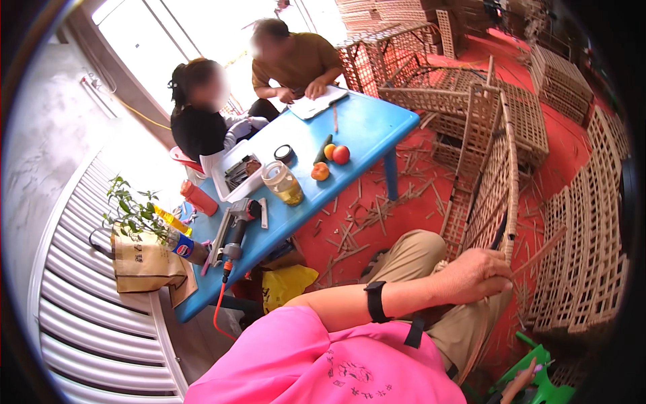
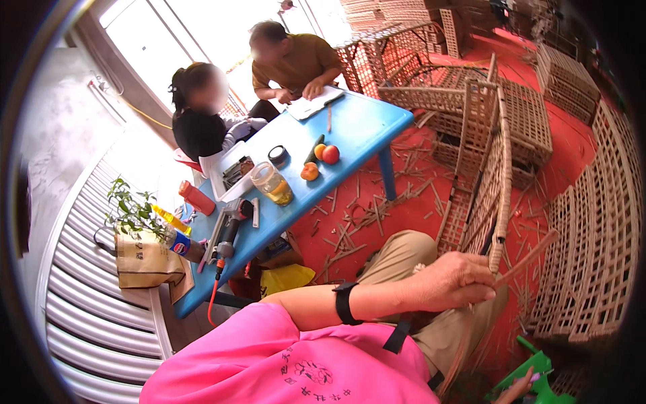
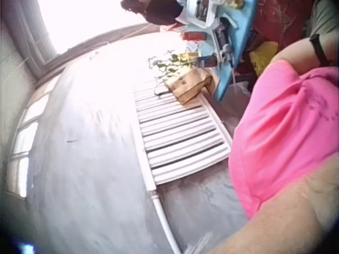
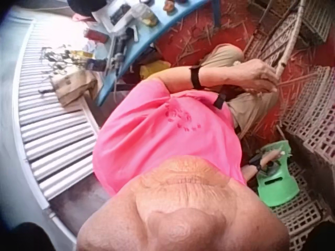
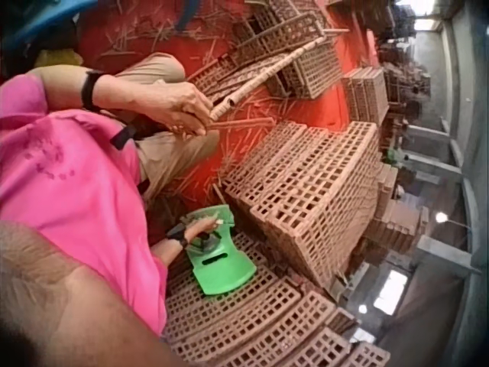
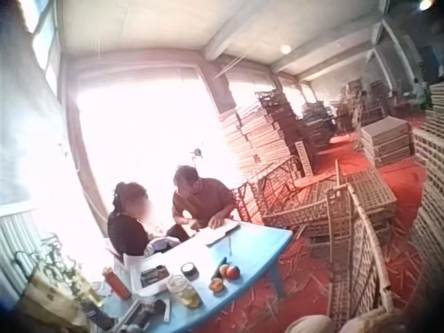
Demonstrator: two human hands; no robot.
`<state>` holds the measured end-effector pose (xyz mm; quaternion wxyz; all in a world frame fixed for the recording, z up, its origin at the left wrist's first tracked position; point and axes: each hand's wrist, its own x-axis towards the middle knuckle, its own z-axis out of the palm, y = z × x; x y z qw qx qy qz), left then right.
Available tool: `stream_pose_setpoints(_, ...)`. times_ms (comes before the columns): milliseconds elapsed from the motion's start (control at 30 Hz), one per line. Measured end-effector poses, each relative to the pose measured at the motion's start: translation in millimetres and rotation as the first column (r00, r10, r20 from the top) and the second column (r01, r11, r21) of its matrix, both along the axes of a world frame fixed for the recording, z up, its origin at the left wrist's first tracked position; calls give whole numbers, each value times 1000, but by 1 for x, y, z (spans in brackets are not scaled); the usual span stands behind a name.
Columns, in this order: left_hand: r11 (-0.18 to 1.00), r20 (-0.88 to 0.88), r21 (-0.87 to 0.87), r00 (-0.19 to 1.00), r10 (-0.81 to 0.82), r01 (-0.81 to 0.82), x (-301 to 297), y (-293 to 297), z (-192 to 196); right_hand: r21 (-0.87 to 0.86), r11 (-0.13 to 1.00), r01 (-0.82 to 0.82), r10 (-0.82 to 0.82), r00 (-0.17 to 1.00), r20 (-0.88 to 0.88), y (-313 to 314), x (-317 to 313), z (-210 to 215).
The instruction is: Weaving wicker strands around the frame of a piece of furniture and securing them with a staple gun.
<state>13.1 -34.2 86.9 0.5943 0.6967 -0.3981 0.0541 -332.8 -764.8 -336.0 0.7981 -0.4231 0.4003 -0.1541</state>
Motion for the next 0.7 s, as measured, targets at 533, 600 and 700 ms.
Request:
stream_pose_setpoints(533,994,-86,104,995,50,-41,-4,-15,0,692,-267,-671,-345,737,581,77,102,-4)
stream_pose_setpoints(600,994,-84,104,995,53,-44,-3,-15,0,649,-315,-693,-405,716,568,77,98,-1)
stream_pose_setpoints(700,993,-92,107,994,54,-44,-4,-18,1,570,-387,-725,-496,685,534,79,96,-3)
